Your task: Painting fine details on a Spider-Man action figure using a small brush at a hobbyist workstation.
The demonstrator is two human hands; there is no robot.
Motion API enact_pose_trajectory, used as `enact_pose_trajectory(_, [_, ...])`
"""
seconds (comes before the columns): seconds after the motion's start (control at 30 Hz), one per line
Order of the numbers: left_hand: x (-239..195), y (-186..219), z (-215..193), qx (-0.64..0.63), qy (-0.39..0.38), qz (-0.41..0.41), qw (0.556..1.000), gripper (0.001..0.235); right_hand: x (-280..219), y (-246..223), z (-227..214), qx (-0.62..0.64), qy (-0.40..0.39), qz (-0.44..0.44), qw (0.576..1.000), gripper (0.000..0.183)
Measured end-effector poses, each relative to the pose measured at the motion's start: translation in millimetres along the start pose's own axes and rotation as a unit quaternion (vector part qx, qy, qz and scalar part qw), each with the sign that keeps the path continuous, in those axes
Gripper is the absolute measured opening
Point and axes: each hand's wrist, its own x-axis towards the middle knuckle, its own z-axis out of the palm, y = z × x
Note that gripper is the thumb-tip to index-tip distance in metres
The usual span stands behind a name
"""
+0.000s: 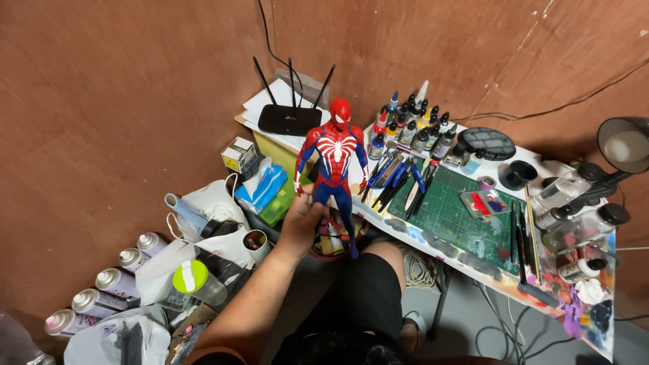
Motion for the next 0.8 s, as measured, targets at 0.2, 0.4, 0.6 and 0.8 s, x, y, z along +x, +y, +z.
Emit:
enact_pose_trajectory(0.2, [-5,11,17,0.021,-0.014,-0.018,1.000,0.031,4,-23,-119,0.006,-0.009,0.020,1.000,0.041])
enact_pose_trajectory(0.4, [-9,15,23,0.042,-0.017,-0.024,0.999,0.034,-37,-66,-191,0.014,-0.018,0.040,0.999,0.043])
enact_pose_trajectory(0.6, [-9,21,30,0.036,-0.033,-0.021,0.999,0.035,-91,-109,-212,0.017,-0.015,0.043,0.999,0.045])
enact_pose_trajectory(0.8, [-20,10,35,0.098,0.010,-0.059,0.993,0.020,-183,-172,-225,0.030,-0.020,0.053,0.998,0.047])
